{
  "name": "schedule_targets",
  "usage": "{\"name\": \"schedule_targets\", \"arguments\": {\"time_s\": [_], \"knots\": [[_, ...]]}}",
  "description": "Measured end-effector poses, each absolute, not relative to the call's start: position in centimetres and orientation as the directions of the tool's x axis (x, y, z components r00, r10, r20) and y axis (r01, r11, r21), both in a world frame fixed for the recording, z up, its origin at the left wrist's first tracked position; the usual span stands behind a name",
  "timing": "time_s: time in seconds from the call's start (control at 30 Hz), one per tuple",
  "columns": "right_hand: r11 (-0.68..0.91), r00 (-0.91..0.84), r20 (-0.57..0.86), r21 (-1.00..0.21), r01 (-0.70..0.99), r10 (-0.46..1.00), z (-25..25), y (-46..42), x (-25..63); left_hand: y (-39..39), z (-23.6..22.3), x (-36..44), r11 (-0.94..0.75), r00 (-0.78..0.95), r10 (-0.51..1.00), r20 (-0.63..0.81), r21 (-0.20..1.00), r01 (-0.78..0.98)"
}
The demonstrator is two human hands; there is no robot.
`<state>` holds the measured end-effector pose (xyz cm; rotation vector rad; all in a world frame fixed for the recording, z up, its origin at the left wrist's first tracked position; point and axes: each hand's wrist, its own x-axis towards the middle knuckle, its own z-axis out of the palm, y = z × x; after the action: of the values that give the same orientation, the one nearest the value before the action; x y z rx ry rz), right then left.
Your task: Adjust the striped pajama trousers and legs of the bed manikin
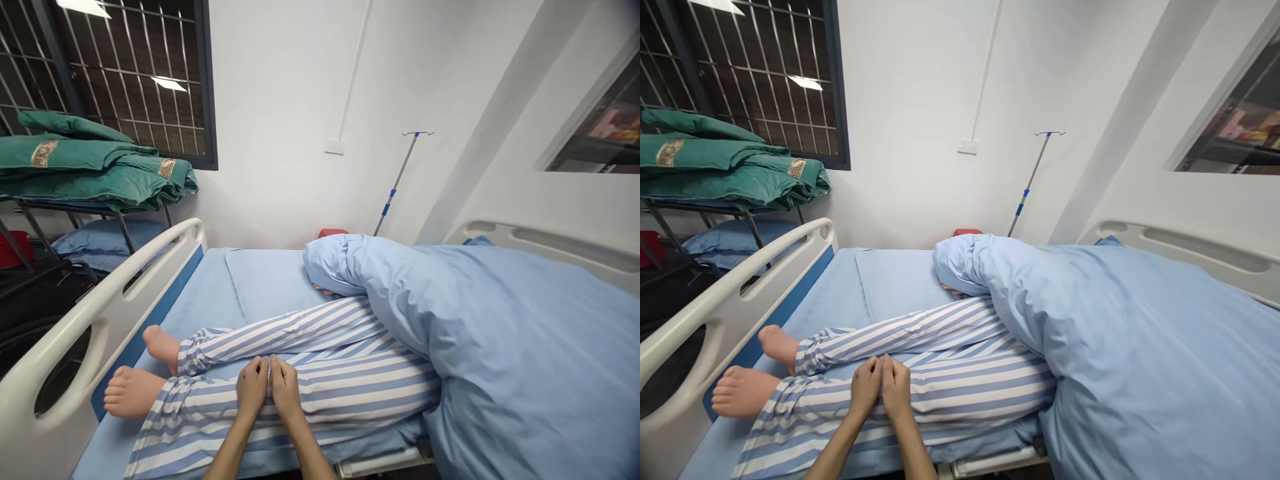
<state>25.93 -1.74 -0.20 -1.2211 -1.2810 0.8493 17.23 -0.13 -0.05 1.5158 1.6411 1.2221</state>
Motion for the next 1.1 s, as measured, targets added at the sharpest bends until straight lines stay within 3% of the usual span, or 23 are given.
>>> {"name": "schedule_targets", "arguments": {"time_s": [0.17,0.33,0.6,0.77,1.1], "knots": [[0.183,0.203,0.204,-0.976,0.118,0.958,-0.5,-1.8,28.6,0.4,0.7,20.5,-0.061,-0.190,0.977,0.101,0.977,0.204],[0.220,0.278,0.218,-0.975,0.023,0.936,-0.5,-2.0,31.8,0.4,0.5,23.3,-0.060,-0.136,0.983,0.120,0.921,0.385],[0.218,0.314,0.288,-0.946,0.241,0.904,0.4,-2.7,36.7,-1.2,-0.9,28.2,-0.131,-0.004,0.986,0.166,0.792,0.596],[0.217,0.275,0.302,-0.929,0.301,0.913,0.2,-3.0,39.3,-1.0,-1.0,30.9,-0.096,-0.046,0.991,0.126,0.905,0.414],[0.169,0.398,0.305,-0.925,0.341,0.865,-0.1,-4.1,44.6,-1.3,-0.1,36.7,-0.163,-0.002,0.985,0.174,0.926,0.341]]}}
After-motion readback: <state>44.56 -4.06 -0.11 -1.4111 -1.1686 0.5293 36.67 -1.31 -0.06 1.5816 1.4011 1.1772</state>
